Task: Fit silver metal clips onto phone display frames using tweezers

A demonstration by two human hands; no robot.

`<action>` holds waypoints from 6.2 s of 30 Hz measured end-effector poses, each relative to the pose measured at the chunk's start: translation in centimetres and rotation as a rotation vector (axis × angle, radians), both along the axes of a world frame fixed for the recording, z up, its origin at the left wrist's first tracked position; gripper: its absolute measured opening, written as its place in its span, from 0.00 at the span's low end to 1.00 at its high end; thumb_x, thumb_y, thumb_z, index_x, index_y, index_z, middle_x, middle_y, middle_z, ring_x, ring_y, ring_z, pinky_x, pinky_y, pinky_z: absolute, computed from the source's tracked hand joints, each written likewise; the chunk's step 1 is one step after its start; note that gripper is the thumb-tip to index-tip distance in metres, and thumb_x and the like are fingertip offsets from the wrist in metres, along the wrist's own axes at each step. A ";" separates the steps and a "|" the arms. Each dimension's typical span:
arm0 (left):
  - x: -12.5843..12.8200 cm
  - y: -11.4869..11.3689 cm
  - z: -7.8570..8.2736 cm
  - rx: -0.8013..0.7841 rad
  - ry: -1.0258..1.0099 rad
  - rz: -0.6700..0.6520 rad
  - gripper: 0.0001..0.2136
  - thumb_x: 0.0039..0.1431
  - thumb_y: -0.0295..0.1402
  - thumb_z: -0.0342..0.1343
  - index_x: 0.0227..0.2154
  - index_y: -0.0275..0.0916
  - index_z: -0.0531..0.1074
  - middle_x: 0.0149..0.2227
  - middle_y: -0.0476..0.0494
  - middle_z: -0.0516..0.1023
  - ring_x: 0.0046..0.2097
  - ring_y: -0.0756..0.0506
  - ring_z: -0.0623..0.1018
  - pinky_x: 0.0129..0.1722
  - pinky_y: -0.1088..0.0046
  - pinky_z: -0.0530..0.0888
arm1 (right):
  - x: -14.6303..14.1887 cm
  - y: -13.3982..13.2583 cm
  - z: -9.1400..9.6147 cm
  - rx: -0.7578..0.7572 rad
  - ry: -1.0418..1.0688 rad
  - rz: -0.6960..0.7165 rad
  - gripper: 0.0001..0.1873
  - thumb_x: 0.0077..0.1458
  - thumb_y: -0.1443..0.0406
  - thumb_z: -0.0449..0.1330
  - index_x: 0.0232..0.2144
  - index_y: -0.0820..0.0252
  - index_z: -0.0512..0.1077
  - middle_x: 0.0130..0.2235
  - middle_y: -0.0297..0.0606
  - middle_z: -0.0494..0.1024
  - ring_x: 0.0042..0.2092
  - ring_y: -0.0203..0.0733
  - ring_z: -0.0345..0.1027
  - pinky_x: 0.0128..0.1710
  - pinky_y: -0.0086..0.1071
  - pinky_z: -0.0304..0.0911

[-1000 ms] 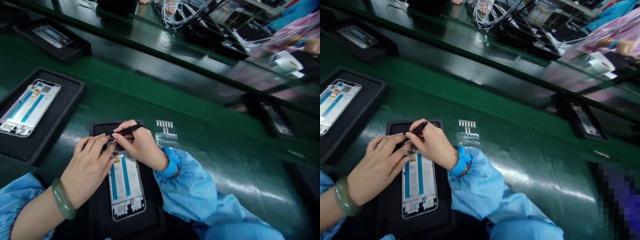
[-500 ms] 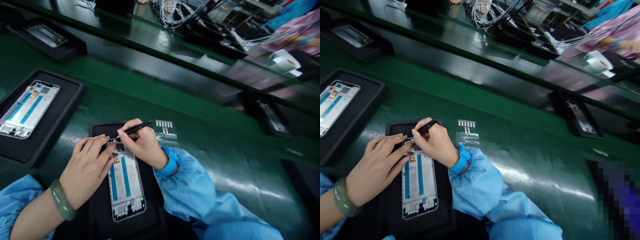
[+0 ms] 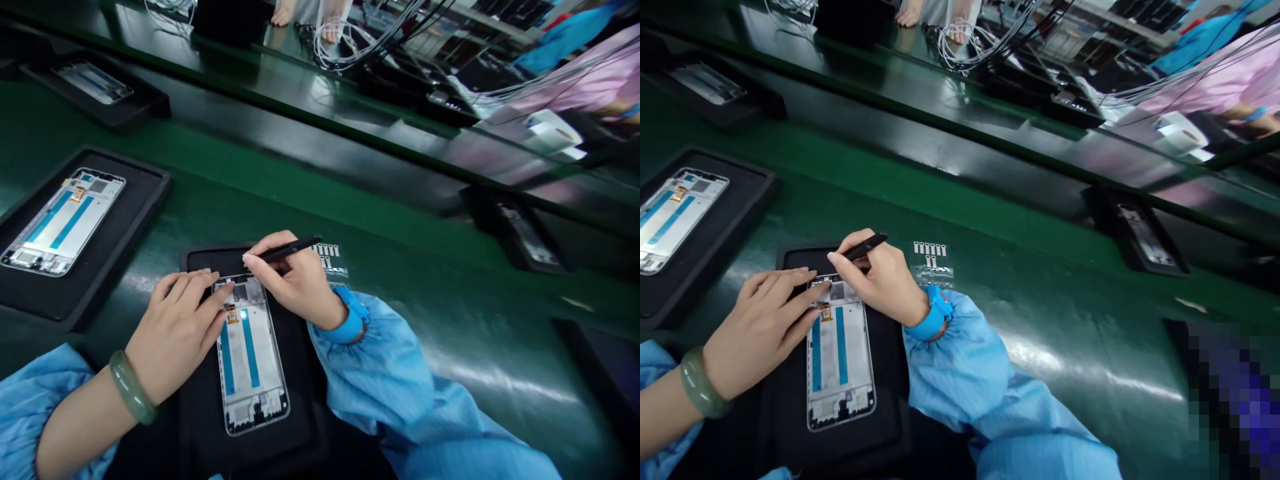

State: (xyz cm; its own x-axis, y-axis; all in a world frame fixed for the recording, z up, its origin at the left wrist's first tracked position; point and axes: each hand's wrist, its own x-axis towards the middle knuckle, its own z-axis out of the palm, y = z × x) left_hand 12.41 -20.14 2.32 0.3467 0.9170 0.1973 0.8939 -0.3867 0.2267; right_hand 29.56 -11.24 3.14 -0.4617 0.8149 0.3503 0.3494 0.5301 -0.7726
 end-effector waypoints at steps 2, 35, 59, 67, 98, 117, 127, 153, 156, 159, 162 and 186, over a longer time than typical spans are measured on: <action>0.0 0.0 0.0 0.001 -0.006 0.002 0.14 0.61 0.31 0.48 0.49 0.40 0.69 0.49 0.39 0.71 0.52 0.40 0.70 0.49 0.57 0.64 | 0.1 0.0 -0.1 -0.016 0.000 0.038 0.04 0.56 0.64 0.57 0.33 0.60 0.68 0.33 0.34 0.73 0.29 0.31 0.69 0.26 0.24 0.66; -0.2 0.3 0.0 0.009 -0.015 -0.010 0.10 0.61 0.31 0.48 0.42 0.38 0.72 0.45 0.39 0.72 0.50 0.40 0.70 0.48 0.57 0.64 | -1.2 -0.6 -0.8 0.212 -0.251 0.223 0.03 0.56 0.70 0.51 0.31 0.60 0.65 0.32 0.37 0.72 0.33 0.37 0.67 0.32 0.30 0.64; -4.5 2.3 -0.5 0.234 -0.052 0.281 0.17 0.60 0.37 0.47 0.51 0.37 0.65 0.51 0.34 0.65 0.54 0.37 0.66 0.53 0.55 0.65 | 12.5 11.6 -3.1 -0.075 -0.475 -0.812 0.18 0.49 0.53 0.57 0.26 0.63 0.74 0.25 0.41 0.75 0.31 0.46 0.69 0.32 0.34 0.60; -8.1 2.2 -1.6 0.120 0.349 0.584 0.23 0.60 0.44 0.42 0.49 0.32 0.65 0.40 0.29 0.67 0.44 0.31 0.70 0.36 0.56 0.71 | 15.7 12.9 -4.7 -0.076 -0.372 -1.078 0.18 0.48 0.53 0.57 0.26 0.63 0.73 0.28 0.49 0.75 0.36 0.54 0.69 0.38 0.42 0.61; 10.5 -2.5 4.7 -0.596 0.006 -0.455 0.23 0.59 0.38 0.49 0.57 0.40 0.59 0.61 0.39 0.59 0.55 0.39 0.69 0.52 0.60 0.70 | 12.3 1.9 -4.1 -0.535 0.421 -0.556 0.18 0.42 0.57 0.67 0.29 0.62 0.67 0.22 0.31 0.73 0.24 0.35 0.73 0.22 0.24 0.71; 13.4 10.6 -0.5 -0.205 0.096 -0.198 0.14 0.61 0.35 0.47 0.46 0.43 0.71 0.55 0.44 0.70 0.59 0.39 0.64 0.58 0.37 0.41 | 12.2 1.4 -4.2 -0.536 0.482 -0.469 0.18 0.44 0.56 0.66 0.29 0.61 0.65 0.22 0.30 0.73 0.23 0.34 0.72 0.22 0.24 0.70; 13.5 10.3 -0.5 -0.207 0.074 -0.221 0.14 0.63 0.33 0.42 0.45 0.43 0.72 0.54 0.43 0.71 0.59 0.40 0.64 0.59 0.37 0.41 | 11.9 1.1 -3.7 -0.558 0.510 -0.496 0.18 0.43 0.56 0.66 0.28 0.61 0.66 0.21 0.30 0.74 0.22 0.33 0.71 0.21 0.24 0.70; 13.3 10.2 -0.6 -0.226 0.040 -0.214 0.13 0.61 0.35 0.46 0.45 0.44 0.71 0.55 0.44 0.69 0.61 0.39 0.61 0.57 0.35 0.41 | 11.5 2.0 -2.9 -0.709 0.510 -0.541 0.09 0.45 0.69 0.64 0.27 0.62 0.66 0.20 0.30 0.73 0.20 0.32 0.70 0.17 0.21 0.68; 13.2 10.2 -0.6 -0.235 0.020 -0.206 0.13 0.60 0.37 0.50 0.45 0.42 0.71 0.56 0.42 0.68 0.62 0.38 0.59 0.56 0.34 0.40 | 11.6 2.1 -2.8 -0.732 0.556 -0.537 0.08 0.44 0.69 0.64 0.26 0.62 0.66 0.21 0.30 0.73 0.20 0.31 0.70 0.18 0.20 0.68; 13.2 10.3 -0.7 -0.250 -0.021 -0.194 0.13 0.58 0.37 0.51 0.46 0.42 0.70 0.56 0.41 0.68 0.62 0.37 0.59 0.57 0.34 0.39 | 11.8 2.1 -2.6 -0.755 0.606 -0.529 0.08 0.45 0.69 0.64 0.26 0.62 0.66 0.21 0.30 0.74 0.20 0.30 0.69 0.19 0.20 0.68; 13.0 10.3 -0.6 -0.257 -0.097 -0.183 0.17 0.56 0.36 0.54 0.49 0.41 0.67 0.56 0.40 0.68 0.62 0.37 0.58 0.57 0.35 0.38 | 11.8 1.9 -2.2 -0.778 0.642 -0.503 0.08 0.45 0.66 0.64 0.26 0.62 0.67 0.23 0.32 0.75 0.20 0.28 0.68 0.19 0.19 0.67; 1.5 5.2 2.6 -0.367 -0.339 -0.186 0.10 0.58 0.40 0.48 0.38 0.43 0.70 0.49 0.44 0.72 0.52 0.43 0.71 0.52 0.61 0.69 | 4.2 -2.3 2.3 -0.537 0.586 -0.129 0.12 0.46 0.62 0.66 0.28 0.60 0.67 0.22 0.29 0.73 0.24 0.33 0.72 0.24 0.24 0.70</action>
